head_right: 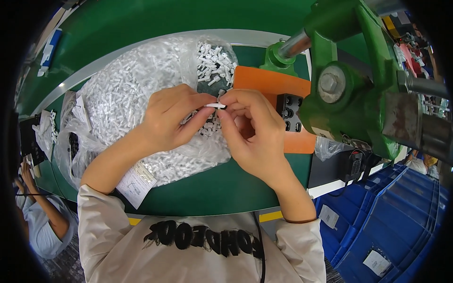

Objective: The person assembles small plastic components by hand, pressing small white parts into an orange base using a manual press machine.

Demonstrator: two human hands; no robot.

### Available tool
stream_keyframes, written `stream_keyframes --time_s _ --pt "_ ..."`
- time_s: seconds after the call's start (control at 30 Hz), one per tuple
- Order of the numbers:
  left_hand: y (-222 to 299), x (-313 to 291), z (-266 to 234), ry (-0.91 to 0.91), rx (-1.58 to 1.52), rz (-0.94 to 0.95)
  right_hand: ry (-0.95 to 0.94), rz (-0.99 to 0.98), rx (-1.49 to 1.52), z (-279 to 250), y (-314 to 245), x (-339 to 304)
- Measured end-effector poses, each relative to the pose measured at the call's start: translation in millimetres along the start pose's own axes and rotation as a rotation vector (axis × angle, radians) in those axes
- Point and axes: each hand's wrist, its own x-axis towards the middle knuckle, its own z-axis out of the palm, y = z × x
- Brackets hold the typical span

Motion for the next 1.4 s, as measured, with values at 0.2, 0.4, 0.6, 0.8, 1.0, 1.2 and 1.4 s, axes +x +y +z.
stream_keyframes --time_s 0.2,0.4,0.6,0.8,1.0,1.2,1.4 --pt "0 -2 1 0.019 -0.011 0.007 0.006 0.028 0.001 2 -3 -1" --pt "2 -10 0 0.015 -0.064 -0.06 -0.007 -0.012 -0.026 3 -1 -2" --pt "4 -10 -2 0.024 -0.019 -0.062 -0.039 -0.024 -0.028 3 0 -2" --pt "7 -9 -1 0.039 -0.01 -0.08 -0.001 0.001 -0.033 4 -5 1" --pt "8 -9 1 0.037 0.056 -0.02 0.038 -0.304 -0.318 5 -22 -36" --pt "19 5 5 0.051 0.114 0.107 -0.094 -0.487 -0.287 -1 -16 -88" --pt "30 27 33 0.066 0.103 0.118 -0.346 -0.456 -0.226 6 -8 -102"
